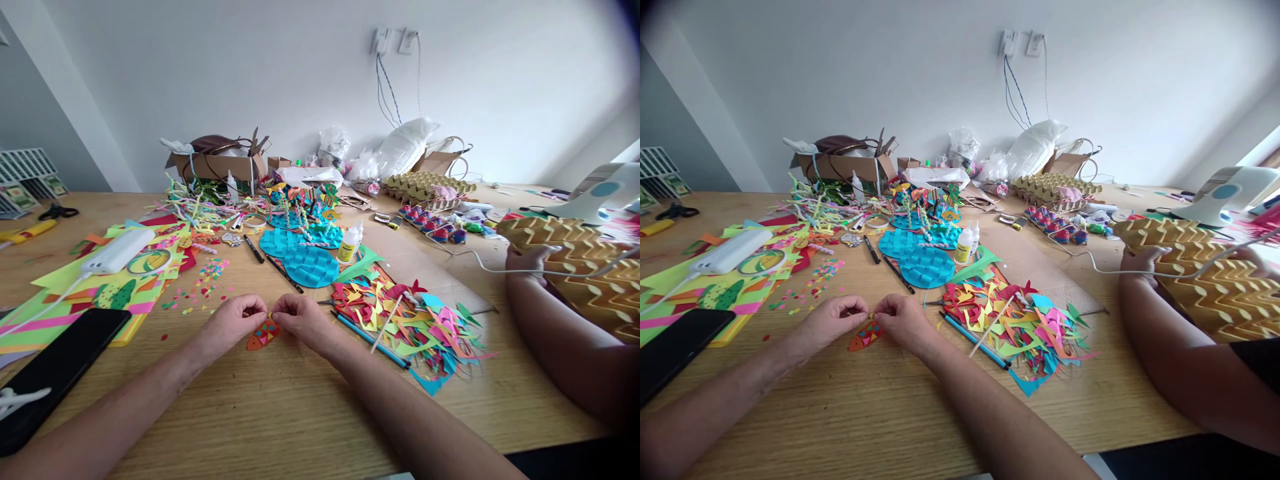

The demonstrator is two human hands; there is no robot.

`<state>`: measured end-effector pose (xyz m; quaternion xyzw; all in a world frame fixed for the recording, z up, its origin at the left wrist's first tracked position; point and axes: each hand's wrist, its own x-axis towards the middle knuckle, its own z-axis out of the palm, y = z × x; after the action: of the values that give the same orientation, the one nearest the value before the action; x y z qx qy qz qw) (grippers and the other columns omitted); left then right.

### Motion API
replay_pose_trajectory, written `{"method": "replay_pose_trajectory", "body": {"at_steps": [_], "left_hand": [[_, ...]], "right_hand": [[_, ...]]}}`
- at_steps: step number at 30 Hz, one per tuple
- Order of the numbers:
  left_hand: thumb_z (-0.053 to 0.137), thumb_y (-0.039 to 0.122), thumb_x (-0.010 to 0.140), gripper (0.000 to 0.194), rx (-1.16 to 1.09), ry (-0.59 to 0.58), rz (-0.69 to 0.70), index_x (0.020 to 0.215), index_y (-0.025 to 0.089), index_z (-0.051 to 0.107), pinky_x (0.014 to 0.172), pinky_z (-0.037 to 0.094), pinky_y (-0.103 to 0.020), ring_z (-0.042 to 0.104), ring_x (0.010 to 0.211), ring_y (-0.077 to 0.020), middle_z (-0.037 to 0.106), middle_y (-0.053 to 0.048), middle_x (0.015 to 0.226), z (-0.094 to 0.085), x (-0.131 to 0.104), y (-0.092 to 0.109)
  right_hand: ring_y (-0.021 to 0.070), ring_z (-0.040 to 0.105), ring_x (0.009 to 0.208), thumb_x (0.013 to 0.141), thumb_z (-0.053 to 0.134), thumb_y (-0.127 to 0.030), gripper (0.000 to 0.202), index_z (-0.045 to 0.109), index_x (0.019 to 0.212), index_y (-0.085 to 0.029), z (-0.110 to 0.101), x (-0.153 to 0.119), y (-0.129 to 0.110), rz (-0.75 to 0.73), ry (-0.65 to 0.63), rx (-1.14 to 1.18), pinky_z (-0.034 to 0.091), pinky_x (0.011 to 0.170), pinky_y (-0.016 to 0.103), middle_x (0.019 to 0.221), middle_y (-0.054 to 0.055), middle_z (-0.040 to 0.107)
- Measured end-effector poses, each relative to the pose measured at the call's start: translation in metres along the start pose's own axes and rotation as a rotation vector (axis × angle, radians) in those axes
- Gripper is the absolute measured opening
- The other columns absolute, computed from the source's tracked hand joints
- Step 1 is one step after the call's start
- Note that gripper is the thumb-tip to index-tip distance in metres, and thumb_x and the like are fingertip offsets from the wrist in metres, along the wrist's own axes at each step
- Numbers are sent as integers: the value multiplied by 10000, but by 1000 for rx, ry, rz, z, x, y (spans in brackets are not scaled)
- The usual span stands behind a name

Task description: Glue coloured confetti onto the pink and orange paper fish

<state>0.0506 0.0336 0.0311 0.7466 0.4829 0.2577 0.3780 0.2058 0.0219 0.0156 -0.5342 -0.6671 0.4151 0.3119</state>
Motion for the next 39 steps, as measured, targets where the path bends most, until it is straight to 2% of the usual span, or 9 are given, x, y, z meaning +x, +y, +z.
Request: {"method": "replay_pose_trajectory", "body": {"at_steps": [5,9,15,20,30,39], "left_hand": [[469,285,672,143,10,-26,2,639,176,556,573,413,-233,531,620,-151,568,20,616,-2,-3,-5],[453,219,725,128,229,-44,108,687,195,572,592,401,-235,533,649,-150,585,10,678,-7,-18,-15],[367,153,813,232,451,-86,361,823,195,594,738,427,-282,540,818,-172,605,-36,855,-5,-45,-32],[329,125,840,271,507,-29,446,870,191,590,773,447,-290,535,859,-167,599,-40,916,1,-49,-41],[300,83,832,306,554,-23,482,876,171,590,758,457,-297,537,845,-178,595,-55,907,0,-48,-41],[301,74,833,297,563,-27,484,866,164,582,754,462,-302,533,843,-173,587,-51,899,1,-48,-43]], "right_hand": [[73,426,514,704,517,-162,78,594,715,-153,0,1,4,-15,-23,9,308,463,178,561,-47,497],[82,447,552,704,505,-117,94,592,709,-150,-13,2,3,-82,-44,-165,316,489,180,584,-37,518],[118,502,669,712,500,-85,139,618,741,-152,-30,13,-10,-261,-267,-636,334,560,199,727,19,593],[135,513,710,698,509,-81,154,634,737,-161,-22,29,-25,-312,-441,-738,336,563,205,816,40,599],[123,509,624,686,545,-86,150,656,741,-171,-16,49,-34,-334,-668,-865,329,527,202,729,24,617],[149,544,712,727,500,-122,197,656,846,-146,-15,53,-43,-321,-764,-959,333,543,207,841,63,650]]}}
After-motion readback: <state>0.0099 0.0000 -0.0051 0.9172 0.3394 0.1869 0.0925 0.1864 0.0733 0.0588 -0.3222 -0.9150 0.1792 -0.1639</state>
